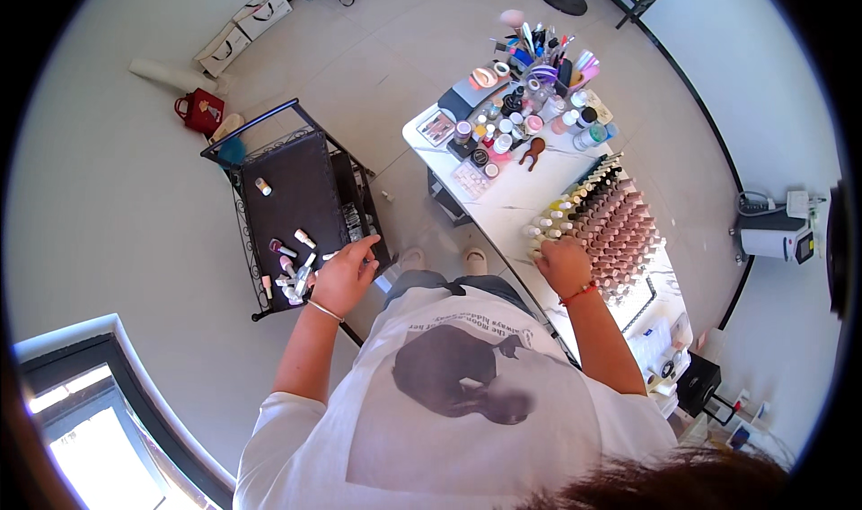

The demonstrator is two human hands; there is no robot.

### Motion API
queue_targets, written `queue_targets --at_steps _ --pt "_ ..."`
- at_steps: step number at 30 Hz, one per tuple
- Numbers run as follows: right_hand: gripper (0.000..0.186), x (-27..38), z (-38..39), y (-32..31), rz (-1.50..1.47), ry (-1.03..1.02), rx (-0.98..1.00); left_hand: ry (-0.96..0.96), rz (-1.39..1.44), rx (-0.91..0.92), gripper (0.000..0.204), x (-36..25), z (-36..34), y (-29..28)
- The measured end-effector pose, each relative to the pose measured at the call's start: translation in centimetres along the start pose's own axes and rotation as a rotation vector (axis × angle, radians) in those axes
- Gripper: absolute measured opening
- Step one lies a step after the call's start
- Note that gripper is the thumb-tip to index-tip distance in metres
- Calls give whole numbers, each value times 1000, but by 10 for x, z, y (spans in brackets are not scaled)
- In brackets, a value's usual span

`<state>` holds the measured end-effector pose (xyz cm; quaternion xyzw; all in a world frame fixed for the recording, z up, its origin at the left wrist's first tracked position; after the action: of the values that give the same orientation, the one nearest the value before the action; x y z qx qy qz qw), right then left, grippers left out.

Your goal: The person repeatedly picks up small bottles from a black rolling cart and places them into a white grid organizer on a table. They handle the bottles one at a time, transferring them from the cart to the organizer.

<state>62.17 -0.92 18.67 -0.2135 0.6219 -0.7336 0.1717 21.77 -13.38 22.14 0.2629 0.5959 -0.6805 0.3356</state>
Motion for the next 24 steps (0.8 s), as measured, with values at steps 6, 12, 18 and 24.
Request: queue_targets --at_steps 6,12,18,24 --pt "16 -1 -3 8 67 -28 41 -79 -11 -18 40 22 11 -8" --pt "18 1 -3 14 86 -15 22 -129 -45 -89 38 54 19 -17" --pt "20 0 -2 23 132 -21 -18 -211 -129 -168 37 92 29 -37" --pt "18 3 -4 27 198 -38 -28 -260 -141 -242 36 111 37 -52"
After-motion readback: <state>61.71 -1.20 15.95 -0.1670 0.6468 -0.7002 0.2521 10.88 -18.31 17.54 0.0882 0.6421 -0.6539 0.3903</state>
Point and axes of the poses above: each hand's wrist, its own z-axis away from the middle knuckle, its own y-axis out of the palm, x = y × z, the point moved 1 cm from there along -z, towards the middle knuckle, and after that the axes turned 4 degrees about z, right-handed, at the moved point
